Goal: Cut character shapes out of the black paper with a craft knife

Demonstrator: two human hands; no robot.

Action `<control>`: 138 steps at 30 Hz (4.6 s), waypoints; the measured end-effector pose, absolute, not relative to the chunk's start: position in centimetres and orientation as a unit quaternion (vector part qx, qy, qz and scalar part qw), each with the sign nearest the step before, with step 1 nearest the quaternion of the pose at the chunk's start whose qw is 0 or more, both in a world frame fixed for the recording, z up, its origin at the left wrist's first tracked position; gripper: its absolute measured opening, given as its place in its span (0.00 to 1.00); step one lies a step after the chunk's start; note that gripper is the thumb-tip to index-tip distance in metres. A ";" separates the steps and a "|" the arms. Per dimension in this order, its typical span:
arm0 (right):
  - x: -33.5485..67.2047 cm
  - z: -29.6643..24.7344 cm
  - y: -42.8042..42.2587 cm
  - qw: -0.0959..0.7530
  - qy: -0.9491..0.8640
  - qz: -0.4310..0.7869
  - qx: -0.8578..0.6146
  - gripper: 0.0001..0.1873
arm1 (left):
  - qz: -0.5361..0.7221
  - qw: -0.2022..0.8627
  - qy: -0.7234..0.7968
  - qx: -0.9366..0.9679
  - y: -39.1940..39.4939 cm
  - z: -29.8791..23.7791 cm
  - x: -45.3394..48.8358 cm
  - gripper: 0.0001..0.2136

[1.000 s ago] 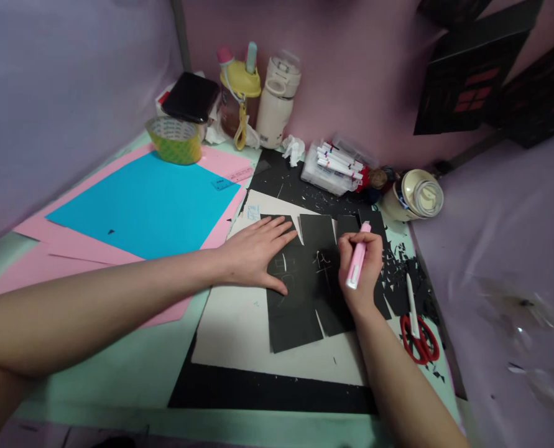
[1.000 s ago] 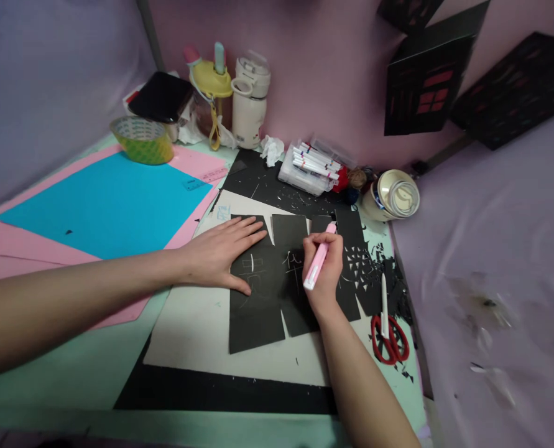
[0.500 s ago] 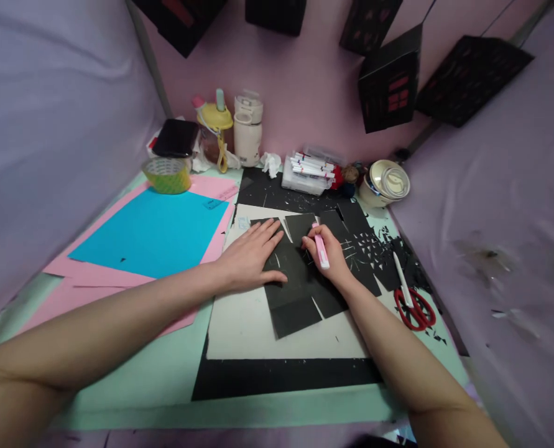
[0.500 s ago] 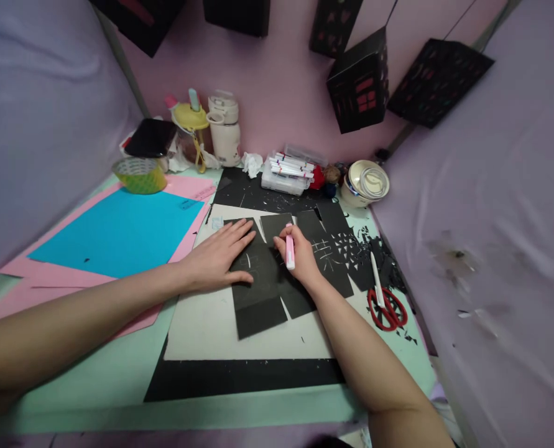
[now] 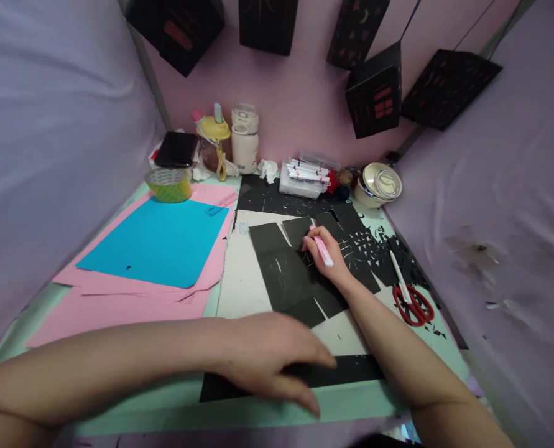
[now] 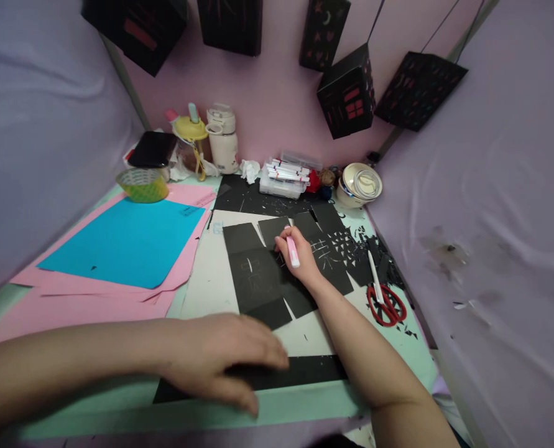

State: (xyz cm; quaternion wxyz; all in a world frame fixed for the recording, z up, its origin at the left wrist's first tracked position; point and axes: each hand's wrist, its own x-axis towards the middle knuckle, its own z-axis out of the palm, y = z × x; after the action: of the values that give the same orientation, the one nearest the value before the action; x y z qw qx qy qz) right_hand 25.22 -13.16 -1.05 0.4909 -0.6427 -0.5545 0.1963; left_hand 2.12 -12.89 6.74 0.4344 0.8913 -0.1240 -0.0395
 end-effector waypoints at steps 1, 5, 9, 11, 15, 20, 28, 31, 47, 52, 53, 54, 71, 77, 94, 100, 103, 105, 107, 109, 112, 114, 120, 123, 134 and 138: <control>25.3 -1.1 -13.2 0.498 -0.551 0.195 -0.641 0.12 | -0.013 0.371 -0.077 0.925 -12.8 6.2 2.4 0.25; 25.8 -0.9 -13.3 0.542 -0.530 0.191 -0.624 0.17 | -0.045 0.110 0.085 0.989 -12.8 3.6 3.4 0.41; 25.5 0.1 -13.6 0.560 -0.509 0.213 -0.618 0.17 | -0.086 0.046 0.136 0.986 -13.2 3.1 3.5 0.51; 25.0 0.7 -13.9 0.559 -0.495 0.263 -0.611 0.14 | -0.092 0.046 0.144 0.984 -13.0 3.2 3.4 0.52; 23.7 1.8 -14.6 0.527 -0.481 0.352 -0.606 0.11 | -0.052 0.038 0.108 0.992 -12.1 2.6 3.1 0.53; 23.2 3.3 -14.9 0.412 -0.489 0.402 -0.655 0.09 | 0.048 0.037 0.092 0.994 -11.7 0.8 1.9 0.51; 21.3 1.9 -14.6 0.442 -0.516 0.347 -0.646 0.09 | 0.081 0.056 0.081 0.992 -11.4 0.5 1.1 0.49; 21.0 1.3 -14.9 0.440 -0.567 0.298 -0.630 0.08 | 0.087 0.058 0.075 0.992 -11.3 0.3 1.2 0.50; 21.3 1.2 -14.8 0.416 -0.594 0.313 -0.613 0.07 | 0.108 0.063 0.101 0.987 -11.9 0.2 1.5 0.47; 21.4 1.1 -14.8 0.406 -0.580 0.326 -0.626 0.07 | 0.114 0.063 0.104 0.986 -12.0 -0.1 1.5 0.47; 21.4 1.1 -14.8 0.403 -0.575 0.332 -0.630 0.07 | 0.114 0.061 0.102 0.986 -12.0 -0.1 1.5 0.47; 21.5 1.1 -14.8 0.398 -0.571 0.339 -0.633 0.07 | 0.115 0.060 0.100 0.987 -12.0 -0.1 1.5 0.47; 21.9 1.4 -14.4 0.382 -0.537 0.376 -0.651 0.09 | 0.106 0.049 0.101 0.988 -11.9 0.0 1.7 0.45; 22.1 1.3 -14.4 0.383 -0.537 0.376 -0.651 0.09 | 0.104 0.049 0.099 0.988 -12.0 0.1 1.6 0.45; 22.0 1.6 -13.9 0.399 -0.531 0.362 -0.654 0.14 | 0.103 0.053 0.105 0.988 -11.8 0.7 1.7 0.47; 22.1 1.4 -14.0 0.397 -0.532 0.358 -0.657 0.15 | 0.096 0.050 0.098 0.989 -11.8 0.6 1.6 0.46; 22.2 1.2 -14.3 0.416 -0.532 0.348 -0.651 0.13 | 0.094 0.050 0.097 0.990 -11.8 0.5 1.6 0.47; 22.1 1.1 -14.5 0.427 -0.536 0.344 -0.642 0.11 | 0.092 0.051 0.095 0.990 -11.8 0.4 1.6 0.47; 22.1 1.1 -14.7 0.419 -0.550 0.345 -0.635 0.09 | 0.089 0.052 0.093 0.990 -11.9 0.4 1.6 0.47; 22.0 1.2 -14.7 0.404 -0.564 0.347 -0.631 0.08 | 0.084 0.053 0.092 0.991 -11.9 0.5 1.6 0.47; 21.9 1.4 -14.6 0.397 -0.571 0.346 -0.630 0.07 | 0.083 0.055 0.091 0.991 -11.9 0.6 1.7 0.47; 21.9 1.4 -14.6 0.398 -0.570 0.345 -0.631 0.07 | 0.081 0.057 0.092 0.991 -11.9 0.5 1.7 0.47; 21.9 1.4 -14.4 0.386 -0.578 0.344 -0.632 0.07 | 0.091 0.055 0.085 0.991 -11.9 0.3 1.7 0.46; 21.9 1.5 -14.5 0.380 -0.577 0.342 -0.637 0.07 | 0.094 0.053 0.088 0.990 -11.9 0.4 1.6 0.47; 21.7 1.5 -14.3 0.367 -0.551 0.372 -0.651 0.09 | 0.081 0.048 0.089 0.992 -11.8 0.4 1.7 0.46; 21.6 1.7 -14.2 0.367 -0.541 0.374 -0.658 0.10 | 0.086 0.049 0.094 0.991 -11.9 0.4 1.6 0.47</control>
State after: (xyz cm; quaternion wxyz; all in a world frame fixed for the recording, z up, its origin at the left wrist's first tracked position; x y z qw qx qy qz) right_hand 21.56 -14.17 1.68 0.3667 -0.6578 -0.5411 0.3743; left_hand 1.63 -11.92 0.37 0.0492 0.9907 0.0942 0.0855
